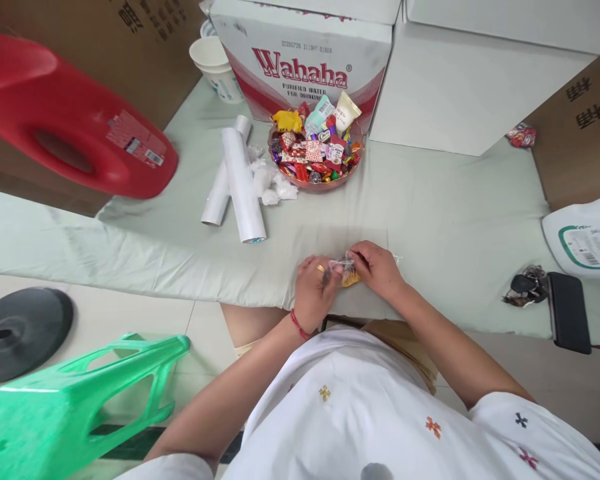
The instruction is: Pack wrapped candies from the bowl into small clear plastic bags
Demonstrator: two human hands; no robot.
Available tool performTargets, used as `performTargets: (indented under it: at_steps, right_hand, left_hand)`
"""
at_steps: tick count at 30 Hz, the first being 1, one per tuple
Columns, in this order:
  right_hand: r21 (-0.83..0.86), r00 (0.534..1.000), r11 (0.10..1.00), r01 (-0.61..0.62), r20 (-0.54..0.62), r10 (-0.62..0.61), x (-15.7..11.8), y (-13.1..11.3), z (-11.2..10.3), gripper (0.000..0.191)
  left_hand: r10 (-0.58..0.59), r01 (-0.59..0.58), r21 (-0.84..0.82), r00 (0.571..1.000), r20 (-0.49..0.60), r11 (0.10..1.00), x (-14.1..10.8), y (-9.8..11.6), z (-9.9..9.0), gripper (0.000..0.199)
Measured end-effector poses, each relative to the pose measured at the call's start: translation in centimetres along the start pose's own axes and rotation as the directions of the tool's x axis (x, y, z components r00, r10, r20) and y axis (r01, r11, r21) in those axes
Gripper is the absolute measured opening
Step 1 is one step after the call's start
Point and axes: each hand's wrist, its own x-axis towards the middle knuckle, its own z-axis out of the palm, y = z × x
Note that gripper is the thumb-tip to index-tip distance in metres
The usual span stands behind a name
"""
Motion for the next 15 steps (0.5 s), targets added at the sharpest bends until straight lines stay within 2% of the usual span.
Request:
performTargets:
  at_steps: [2,4,8,9,11,15]
  right_hand:
    - [0.027,1.000,0.999,-0.020,-0.001,0.020,-0.2,0.0,-0.2,0.023]
    - [0.077,0.998,0.995,-0.063,0.005,0.063,-0.4,0.0,-0.3,0.023]
    - [0.177,0.991,0.975,-0.136,0.028,0.133,-0.6,0.1,-0.5,0.020]
    - [0.186,0.990,0.973,-0.140,0.029,0.137,-0.6,0.0,-0.5,0.020]
    - [0.179,0.991,0.975,-0.132,0.022,0.130,-0.6,0.0,-0.4,0.019]
    - [0.057,0.996,0.994,-0.091,-0.007,0.091,-0.8,0.5,-0.7,0.022]
  left_hand:
    - [-0.092,0.096,0.081,0.995,-0.045,0.992,0.5,-0.5,-0.2,0.036]
    - [-0.157,0.166,0.204,0.986,-0.063,0.965,1.0,-1.0,-0.5,0.033]
    - [-0.172,0.197,0.387,0.980,-0.099,0.901,1.3,-1.6,-0.9,0.013]
    - [-0.154,0.189,0.394,0.981,-0.120,0.899,1.3,-1.6,-0.9,0.017]
    - [-0.077,0.121,0.398,0.989,-0.124,0.909,1.3,-1.5,-0.9,0.034]
    - [0.126,-0.133,0.437,0.991,0.047,0.889,1.3,-1.4,-0.7,0.056]
